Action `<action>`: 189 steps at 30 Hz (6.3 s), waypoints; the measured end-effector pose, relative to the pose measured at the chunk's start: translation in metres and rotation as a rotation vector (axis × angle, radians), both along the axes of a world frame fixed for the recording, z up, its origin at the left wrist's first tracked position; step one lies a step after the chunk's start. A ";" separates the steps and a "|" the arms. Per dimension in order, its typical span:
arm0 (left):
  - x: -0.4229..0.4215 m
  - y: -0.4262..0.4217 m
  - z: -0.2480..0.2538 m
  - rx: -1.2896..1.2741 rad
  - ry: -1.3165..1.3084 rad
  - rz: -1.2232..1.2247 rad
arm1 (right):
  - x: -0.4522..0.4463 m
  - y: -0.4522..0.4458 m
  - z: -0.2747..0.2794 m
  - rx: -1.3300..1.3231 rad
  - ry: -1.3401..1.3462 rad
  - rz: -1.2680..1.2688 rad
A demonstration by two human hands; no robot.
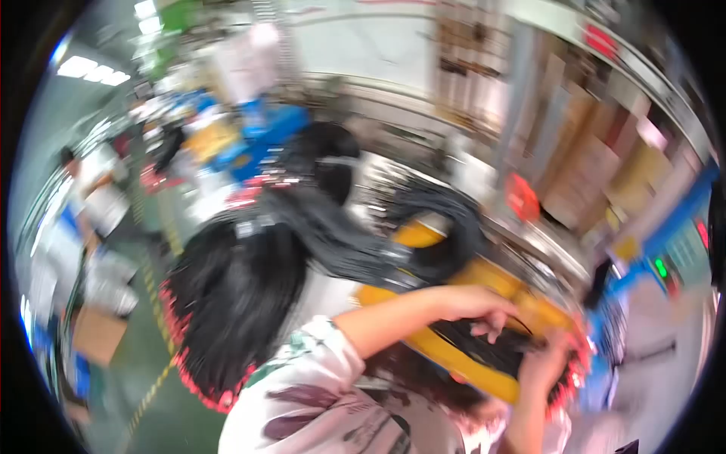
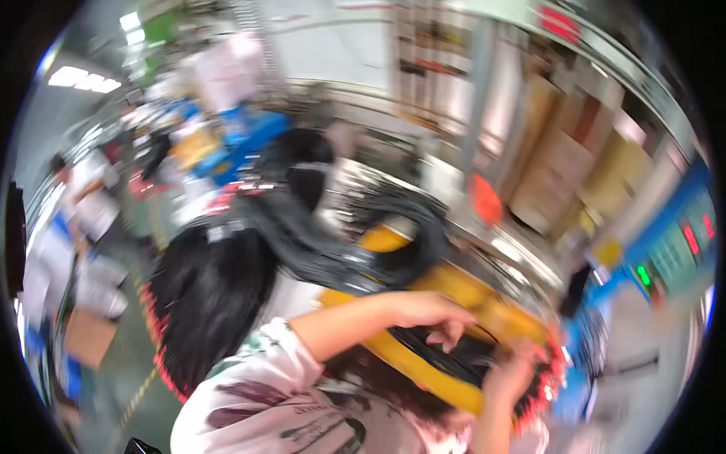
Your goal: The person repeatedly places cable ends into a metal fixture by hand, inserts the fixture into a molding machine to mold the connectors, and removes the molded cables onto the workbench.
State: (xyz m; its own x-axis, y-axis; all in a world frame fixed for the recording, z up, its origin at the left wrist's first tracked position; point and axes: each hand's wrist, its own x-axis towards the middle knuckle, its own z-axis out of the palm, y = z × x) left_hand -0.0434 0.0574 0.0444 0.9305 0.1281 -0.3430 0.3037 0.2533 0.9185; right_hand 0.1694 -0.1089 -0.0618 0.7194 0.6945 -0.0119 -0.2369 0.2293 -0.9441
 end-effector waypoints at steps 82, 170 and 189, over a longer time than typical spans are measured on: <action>0.059 -0.018 -0.060 -0.295 -0.264 0.496 | 0.013 0.030 0.072 -0.302 -0.677 0.424; 0.067 -0.001 -0.028 -0.460 -0.031 0.606 | 0.103 0.146 0.066 -0.554 -0.342 0.259; -0.058 0.085 -0.015 0.136 0.196 0.920 | 0.058 0.080 0.111 -0.264 -1.460 -0.060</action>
State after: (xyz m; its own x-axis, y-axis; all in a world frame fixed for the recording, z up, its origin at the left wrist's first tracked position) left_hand -0.1010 0.1424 0.0299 0.3721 0.8326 -0.4104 0.1900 0.3644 0.9116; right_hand 0.2278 -0.0293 0.0496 0.2335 0.7567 0.6106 0.9373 -0.0080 -0.3484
